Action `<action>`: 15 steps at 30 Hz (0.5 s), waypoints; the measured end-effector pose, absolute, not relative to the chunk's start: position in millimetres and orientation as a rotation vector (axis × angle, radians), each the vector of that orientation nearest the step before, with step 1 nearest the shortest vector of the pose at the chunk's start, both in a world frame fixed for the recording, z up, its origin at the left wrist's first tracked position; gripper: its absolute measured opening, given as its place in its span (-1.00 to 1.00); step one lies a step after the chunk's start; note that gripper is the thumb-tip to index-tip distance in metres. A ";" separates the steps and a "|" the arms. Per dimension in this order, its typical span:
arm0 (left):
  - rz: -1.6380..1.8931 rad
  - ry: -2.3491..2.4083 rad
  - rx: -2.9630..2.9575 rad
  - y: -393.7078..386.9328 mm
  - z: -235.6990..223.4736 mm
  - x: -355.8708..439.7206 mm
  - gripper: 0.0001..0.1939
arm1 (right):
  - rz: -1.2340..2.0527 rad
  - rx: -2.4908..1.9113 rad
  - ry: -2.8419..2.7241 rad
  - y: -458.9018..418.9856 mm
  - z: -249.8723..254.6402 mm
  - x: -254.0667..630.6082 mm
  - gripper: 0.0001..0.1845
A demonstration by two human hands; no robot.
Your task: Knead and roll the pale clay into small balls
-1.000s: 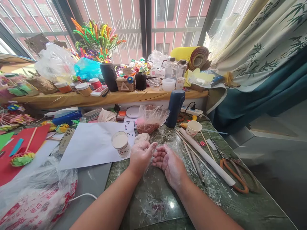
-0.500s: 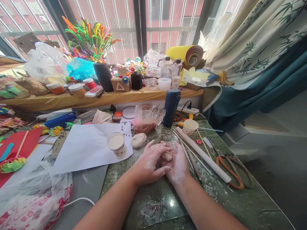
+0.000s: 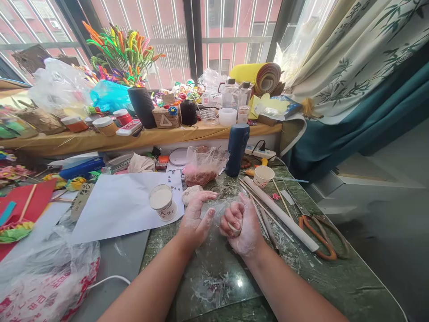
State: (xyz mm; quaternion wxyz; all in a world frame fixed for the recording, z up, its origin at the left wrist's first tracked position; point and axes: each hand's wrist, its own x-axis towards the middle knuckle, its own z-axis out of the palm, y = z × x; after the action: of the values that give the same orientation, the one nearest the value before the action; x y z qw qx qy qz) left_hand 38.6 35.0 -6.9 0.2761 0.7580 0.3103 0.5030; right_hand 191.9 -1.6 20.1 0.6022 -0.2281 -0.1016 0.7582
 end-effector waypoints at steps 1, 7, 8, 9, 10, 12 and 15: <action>1.334 0.825 2.069 33.7 -5.1 39.0 -0.74 | 1.752 -0.547 -0.216 -0.4 18.0 191.2 -0.33; 1.167 0.732 2.329 24.3 10.9 46.3 -0.67 | 1.702 -0.558 -0.244 2.5 15.8 182.1 -0.52; 1.137 0.749 2.339 24.0 12.6 47.0 -0.65 | 1.710 -0.522 -0.283 1.5 18.6 180.5 -0.59; 1.116 0.797 2.325 24.5 13.6 46.9 -0.63 | 1.741 -0.478 -0.329 0.1 21.7 179.1 -0.61; 1.110 0.874 2.289 25.6 14.0 46.0 -0.63 | 1.783 -0.439 -0.367 -1.4 24.7 178.0 -0.57; 1.158 1.074 2.158 28.7 13.8 42.0 -0.71 | 1.870 -0.403 -0.392 -3.8 27.8 176.8 -0.43; 1.294 1.210 1.839 32.7 13.6 35.6 -0.63 | 1.961 -0.522 -0.383 -3.9 22.0 175.9 -0.31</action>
State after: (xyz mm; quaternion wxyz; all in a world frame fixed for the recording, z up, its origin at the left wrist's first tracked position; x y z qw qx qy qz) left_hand 35.6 32.7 13.6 0.2899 0.6893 0.4535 0.4850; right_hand 175.9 -3.9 22.0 0.5126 -0.2171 -0.1594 0.8153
